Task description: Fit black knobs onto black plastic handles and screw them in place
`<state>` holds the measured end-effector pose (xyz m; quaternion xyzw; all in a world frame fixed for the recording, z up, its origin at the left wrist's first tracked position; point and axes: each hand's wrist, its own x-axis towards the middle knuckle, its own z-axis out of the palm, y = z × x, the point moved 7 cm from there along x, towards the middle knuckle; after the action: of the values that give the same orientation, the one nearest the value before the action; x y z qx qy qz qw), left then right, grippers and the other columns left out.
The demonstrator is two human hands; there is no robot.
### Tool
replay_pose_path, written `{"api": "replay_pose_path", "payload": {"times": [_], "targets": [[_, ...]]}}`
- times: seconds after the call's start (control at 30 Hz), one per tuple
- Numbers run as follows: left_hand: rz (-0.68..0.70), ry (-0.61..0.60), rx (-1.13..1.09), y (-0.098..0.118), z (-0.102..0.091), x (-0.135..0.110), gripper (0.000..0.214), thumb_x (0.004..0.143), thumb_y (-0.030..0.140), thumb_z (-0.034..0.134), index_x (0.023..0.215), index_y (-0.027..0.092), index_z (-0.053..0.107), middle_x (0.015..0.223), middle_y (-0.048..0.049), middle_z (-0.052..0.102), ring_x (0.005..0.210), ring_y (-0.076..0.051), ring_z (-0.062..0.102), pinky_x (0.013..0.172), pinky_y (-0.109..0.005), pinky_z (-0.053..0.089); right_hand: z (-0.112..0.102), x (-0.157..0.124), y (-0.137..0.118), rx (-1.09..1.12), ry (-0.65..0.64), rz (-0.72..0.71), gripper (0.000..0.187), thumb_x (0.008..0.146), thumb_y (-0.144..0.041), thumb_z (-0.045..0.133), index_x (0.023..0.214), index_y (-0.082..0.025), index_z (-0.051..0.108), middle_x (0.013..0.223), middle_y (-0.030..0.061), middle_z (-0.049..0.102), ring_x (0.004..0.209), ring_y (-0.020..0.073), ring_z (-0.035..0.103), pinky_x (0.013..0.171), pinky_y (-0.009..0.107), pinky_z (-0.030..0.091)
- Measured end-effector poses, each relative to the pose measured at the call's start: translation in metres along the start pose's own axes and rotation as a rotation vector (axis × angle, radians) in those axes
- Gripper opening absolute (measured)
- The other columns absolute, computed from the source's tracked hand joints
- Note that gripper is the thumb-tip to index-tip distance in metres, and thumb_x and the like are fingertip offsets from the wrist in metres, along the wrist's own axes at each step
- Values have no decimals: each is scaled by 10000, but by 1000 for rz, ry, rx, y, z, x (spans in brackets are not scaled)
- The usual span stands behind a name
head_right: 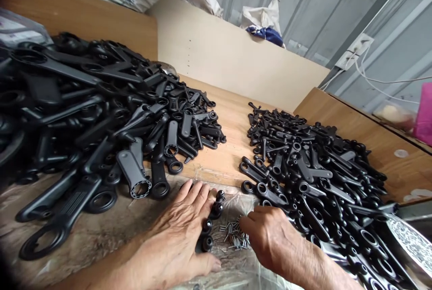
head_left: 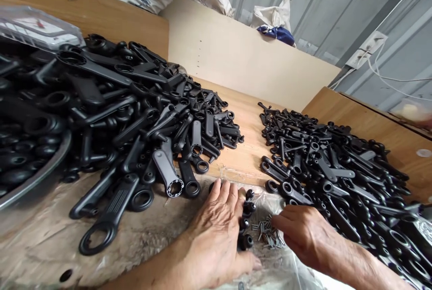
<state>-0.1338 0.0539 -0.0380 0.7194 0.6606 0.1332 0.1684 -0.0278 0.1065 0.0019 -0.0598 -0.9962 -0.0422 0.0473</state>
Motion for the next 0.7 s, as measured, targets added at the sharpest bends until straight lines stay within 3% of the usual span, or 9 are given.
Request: {"api": "replay_pose_path", "payload": {"times": [0.13, 0.2, 0.27, 0.57, 0.7], "targets": [[19, 71, -19, 2, -3, -1, 934, 749, 692, 345, 1339, -31, 296, 1412, -287, 217, 1315, -402, 132, 1062, -547, 136, -16, 7, -7, 443, 243, 102, 156, 841, -77, 428, 855, -180, 544, 632, -1, 562, 548, 100, 520, 507, 197, 403], [40, 95, -19, 3, -3, 0, 926, 745, 683, 361, 1338, -26, 295, 1399, -287, 260, 1309, -408, 156, 1054, -557, 146, -22, 11, -18, 588, 390, 88, 188, 834, -60, 451, 940, -190, 536, 683, 8, 592, 604, 109, 563, 565, 194, 452], [52, 101, -9, 3, -2, 2, 924, 732, 678, 395, 1338, -14, 299, 1391, -278, 288, 1308, -403, 168, 1059, -551, 134, -21, 15, -30, 654, 458, 50, 239, 830, -39, 434, 983, -192, 535, 702, 21, 605, 630, 123, 579, 589, 205, 477], [18, 59, -28, -1, 4, 3, 939, 739, 689, 356, 1347, -23, 280, 1414, -283, 219, 1319, -391, 130, 1070, -542, 94, -16, 13, -37, 604, 505, 2, 290, 814, -5, 416, 1016, -184, 522, 692, 33, 594, 625, 137, 571, 571, 225, 491], [15, 60, 39, -2, 7, 4, 896, 747, 664, 381, 1340, -3, 307, 1409, -262, 257, 1318, -380, 154, 1068, -537, 131, -17, 17, -46, 535, 502, -69, 291, 831, -23, 385, 1062, -153, 504, 726, 65, 617, 655, 154, 573, 586, 253, 504]]}}
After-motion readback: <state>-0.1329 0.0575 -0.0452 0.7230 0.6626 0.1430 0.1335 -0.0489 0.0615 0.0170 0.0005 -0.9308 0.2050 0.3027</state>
